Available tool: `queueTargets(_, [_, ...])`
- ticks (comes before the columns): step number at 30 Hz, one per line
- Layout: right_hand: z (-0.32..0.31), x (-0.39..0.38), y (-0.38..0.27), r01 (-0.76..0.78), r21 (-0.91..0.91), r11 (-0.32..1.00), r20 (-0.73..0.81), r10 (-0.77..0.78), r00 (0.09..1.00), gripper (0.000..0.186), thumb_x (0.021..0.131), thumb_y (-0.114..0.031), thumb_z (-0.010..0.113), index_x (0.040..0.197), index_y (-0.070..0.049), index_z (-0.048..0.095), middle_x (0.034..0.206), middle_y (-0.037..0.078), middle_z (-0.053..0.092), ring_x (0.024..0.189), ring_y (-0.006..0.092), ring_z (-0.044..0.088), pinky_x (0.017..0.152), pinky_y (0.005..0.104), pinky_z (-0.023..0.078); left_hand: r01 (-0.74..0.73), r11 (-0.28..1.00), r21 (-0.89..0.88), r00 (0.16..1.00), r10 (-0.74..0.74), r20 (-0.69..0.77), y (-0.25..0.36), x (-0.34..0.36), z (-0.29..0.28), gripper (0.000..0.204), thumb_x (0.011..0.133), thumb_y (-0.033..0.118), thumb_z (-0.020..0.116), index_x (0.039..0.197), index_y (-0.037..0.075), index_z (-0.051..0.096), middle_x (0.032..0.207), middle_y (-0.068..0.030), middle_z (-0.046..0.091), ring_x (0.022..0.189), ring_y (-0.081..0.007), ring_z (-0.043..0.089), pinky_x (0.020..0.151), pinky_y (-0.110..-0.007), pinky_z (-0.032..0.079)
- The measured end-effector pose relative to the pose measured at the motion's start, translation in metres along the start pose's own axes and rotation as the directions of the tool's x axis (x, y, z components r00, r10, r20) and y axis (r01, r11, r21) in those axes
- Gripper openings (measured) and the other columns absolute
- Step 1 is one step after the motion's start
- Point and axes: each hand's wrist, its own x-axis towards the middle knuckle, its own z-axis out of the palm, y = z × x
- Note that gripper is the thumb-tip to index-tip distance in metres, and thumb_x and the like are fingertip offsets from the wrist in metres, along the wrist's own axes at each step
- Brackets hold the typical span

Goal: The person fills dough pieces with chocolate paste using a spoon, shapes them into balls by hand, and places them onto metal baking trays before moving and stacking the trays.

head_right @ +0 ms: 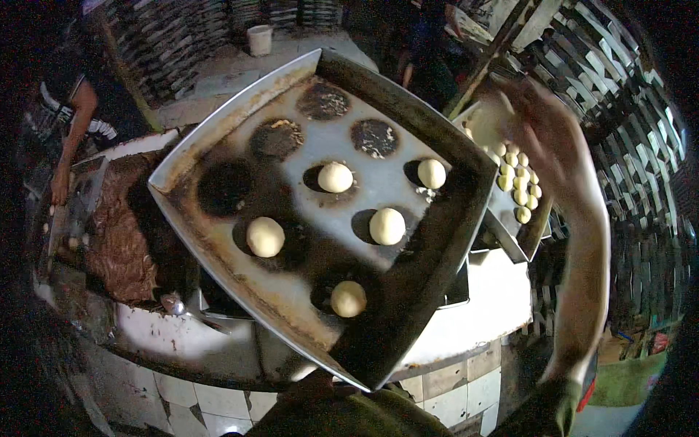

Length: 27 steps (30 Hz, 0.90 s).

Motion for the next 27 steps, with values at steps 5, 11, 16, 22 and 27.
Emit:
queueTargets(5, [0.070, 0.089, 0.072, -0.136, -0.516, 0.846, 0.172, 0.258, 0.951, 0.035, 0.085, -0.032, 0.055, 0.106, -0.005, 0.059, 0.102, 0.019, 0.061, 0.097, 0.0251, 0.058, 0.088, 0.0358, 0.044, 0.010, 0.999, 0.041, 1.000, -0.010, -0.009, -0.002, 0.002, 0.017, 0.055, 0.077, 0.035, 0.069, 0.114, 0.000, 0.049, 0.115, -0.0173, 0.052, 0.106, -0.0268, 0.050, 0.090, -0.040, 0.041])
queueTargets(11, [0.015, 0.056, 0.124, -0.185, 0.187, 0.965, -0.229, 0.226, 0.947, 0.052, 0.091, -0.048, 0.043, 0.099, 0.000, 0.060, 0.100, 0.009, 0.062, 0.093, 0.0155, 0.055, 0.084, 0.0295, 0.042, 0.486, 0.817, 0.311, 0.849, -0.526, 0.056, -0.049, 0.020, 0.071, 0.074, 0.078, 0.037, 0.067, 0.133, 0.004, 0.031, 0.127, -0.0180, 0.043, 0.114, -0.0314, 0.045, 0.097, -0.041, 0.038])
queueTargets(16, [-0.091, -0.073, 0.250, -0.233, -0.347, 0.908, -0.276, 0.139, 0.951, 0.031, 0.088, -0.026, 0.050, 0.100, 0.001, 0.059, 0.087, 0.017, 0.065, 0.084, 0.0238, 0.062, 0.073, 0.0330, 0.047, 0.073, 0.985, -0.159, 0.984, -0.097, -0.152, -0.020, 0.043, 0.127, 0.080, 0.077, 0.031, 0.070, 0.135, 0.003, 0.023, 0.128, -0.0174, 0.041, 0.116, -0.0300, 0.043, 0.097, -0.042, 0.037])
queueTargets(22, [-0.110, -0.223, 0.466, -0.620, -0.267, 0.738, -0.173, 0.596, 0.784, 0.027, 0.081, -0.020, 0.054, 0.096, 0.002, 0.055, 0.082, 0.014, 0.059, 0.077, 0.0272, 0.055, 0.068, 0.0349, 0.045, -0.079, 0.996, 0.033, 0.966, 0.085, -0.245, 0.004, 0.070, 0.198, 0.079, 0.077, 0.016, 0.069, 0.137, 0.003, 0.020, 0.129, -0.0174, 0.042, 0.115, -0.0277, 0.046, 0.097, -0.040, 0.037])
queueTargets(27, [-0.043, -0.215, 0.330, -0.238, 0.178, 0.955, -0.340, 0.287, 0.896, 0.030, 0.072, -0.009, 0.065, 0.094, 0.001, 0.046, 0.087, 0.017, 0.054, 0.074, 0.0240, 0.051, 0.066, 0.0351, 0.043, -0.113, 0.966, -0.231, 0.958, 0.044, -0.284, 0.006, 0.057, 0.200, 0.072, 0.081, 0.009, 0.065, 0.137, 0.002, 0.019, 0.128, -0.0226, 0.042, 0.115, -0.0322, 0.047, 0.096, -0.043, 0.038])
